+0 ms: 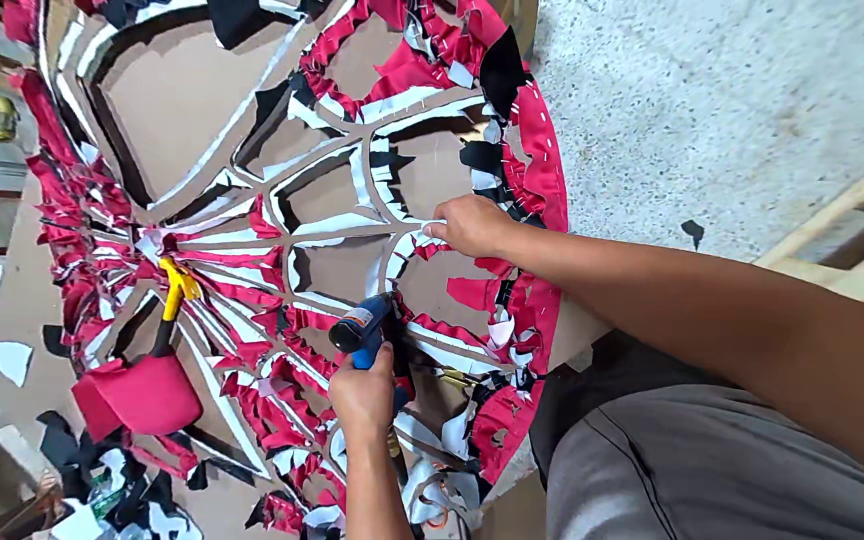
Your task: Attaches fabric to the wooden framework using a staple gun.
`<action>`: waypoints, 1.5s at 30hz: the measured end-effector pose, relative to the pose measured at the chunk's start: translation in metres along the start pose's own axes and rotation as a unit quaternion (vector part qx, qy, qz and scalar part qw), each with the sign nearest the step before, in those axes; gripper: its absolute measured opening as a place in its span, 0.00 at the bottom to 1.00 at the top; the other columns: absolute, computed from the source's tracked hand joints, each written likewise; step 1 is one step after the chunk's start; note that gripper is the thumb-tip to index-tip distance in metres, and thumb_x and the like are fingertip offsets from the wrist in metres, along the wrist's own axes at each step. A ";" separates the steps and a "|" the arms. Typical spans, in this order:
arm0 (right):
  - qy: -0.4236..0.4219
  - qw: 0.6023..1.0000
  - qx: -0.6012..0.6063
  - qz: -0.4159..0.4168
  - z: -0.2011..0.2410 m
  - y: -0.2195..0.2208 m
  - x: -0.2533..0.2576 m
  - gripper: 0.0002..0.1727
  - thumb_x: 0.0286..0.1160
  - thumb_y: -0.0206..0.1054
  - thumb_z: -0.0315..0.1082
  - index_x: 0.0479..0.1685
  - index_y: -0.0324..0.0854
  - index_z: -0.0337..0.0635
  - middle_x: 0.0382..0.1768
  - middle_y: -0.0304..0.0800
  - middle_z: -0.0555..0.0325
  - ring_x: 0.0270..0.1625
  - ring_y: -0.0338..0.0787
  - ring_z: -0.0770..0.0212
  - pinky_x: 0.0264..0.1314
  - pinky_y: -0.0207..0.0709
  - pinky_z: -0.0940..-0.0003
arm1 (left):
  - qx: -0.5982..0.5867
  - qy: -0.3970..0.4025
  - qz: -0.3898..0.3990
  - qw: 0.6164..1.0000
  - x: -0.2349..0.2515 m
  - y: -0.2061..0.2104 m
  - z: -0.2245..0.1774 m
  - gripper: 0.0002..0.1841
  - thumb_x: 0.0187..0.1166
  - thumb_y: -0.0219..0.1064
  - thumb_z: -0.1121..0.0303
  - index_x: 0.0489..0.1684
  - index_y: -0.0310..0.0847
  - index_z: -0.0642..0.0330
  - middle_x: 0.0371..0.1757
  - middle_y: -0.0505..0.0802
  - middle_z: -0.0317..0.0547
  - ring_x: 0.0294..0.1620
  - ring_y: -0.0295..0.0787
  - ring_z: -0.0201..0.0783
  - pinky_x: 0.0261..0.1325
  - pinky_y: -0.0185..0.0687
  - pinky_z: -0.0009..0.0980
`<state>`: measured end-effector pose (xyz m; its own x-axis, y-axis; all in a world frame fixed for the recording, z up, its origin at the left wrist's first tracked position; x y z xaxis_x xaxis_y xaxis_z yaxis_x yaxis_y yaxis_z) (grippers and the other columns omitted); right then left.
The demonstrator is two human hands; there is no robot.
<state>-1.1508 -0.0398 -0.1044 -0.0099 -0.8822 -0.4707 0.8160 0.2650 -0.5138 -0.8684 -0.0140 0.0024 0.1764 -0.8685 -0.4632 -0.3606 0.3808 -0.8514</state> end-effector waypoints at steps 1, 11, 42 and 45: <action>0.005 1.000 0.003 0.003 -0.001 0.000 0.000 0.27 0.89 0.54 0.58 0.52 0.89 0.45 0.44 0.92 0.47 0.55 0.91 0.44 0.57 0.80 0.39 | 0.005 -0.002 -0.001 1.000 0.003 -0.001 -0.002 0.16 0.78 0.75 0.56 0.36 0.88 0.62 0.17 0.89 0.43 0.16 0.86 0.40 0.26 0.86 0.44; 0.001 1.000 0.008 0.000 -0.003 -0.001 0.003 0.28 0.89 0.53 0.59 0.52 0.89 0.46 0.43 0.92 0.48 0.55 0.91 0.45 0.59 0.80 0.40 | 0.058 0.063 0.036 0.996 0.037 -0.011 -0.031 0.16 0.77 0.76 0.56 0.36 0.88 0.61 0.19 0.90 0.45 0.18 0.87 0.42 0.29 0.87 0.49; -0.312 0.932 -0.103 -0.156 0.018 0.042 -0.086 0.11 0.80 0.62 0.29 0.48 0.91 0.45 0.47 0.95 0.55 0.60 0.92 0.53 0.76 0.78 0.52 | 0.287 0.383 0.054 0.876 0.078 -0.025 -0.120 0.13 0.68 0.77 0.58 0.24 0.87 0.58 0.21 0.87 0.48 0.27 0.87 0.50 0.32 0.77 0.59; -0.311 0.935 -0.070 -0.155 0.015 0.038 -0.099 0.12 0.82 0.61 0.33 0.49 0.92 0.45 0.42 0.95 0.57 0.51 0.94 0.55 0.59 0.86 0.56 | 0.287 0.436 0.052 0.851 0.079 -0.025 -0.129 0.13 0.66 0.77 0.59 0.23 0.86 0.59 0.19 0.86 0.48 0.25 0.86 0.51 0.29 0.76 0.58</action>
<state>-1.1103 0.0516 -0.0665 0.1409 -0.9691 0.2023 0.7452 -0.0307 -0.6661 -0.9637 -0.1337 0.0190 -0.6666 -0.6300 -0.3983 0.2190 0.3452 -0.9126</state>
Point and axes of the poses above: each hand's wrist, its own x-axis towards the middle knuckle, its own y-axis out of the palm, z = x × y, the point moved 6 cm from there along x, towards the middle knuckle
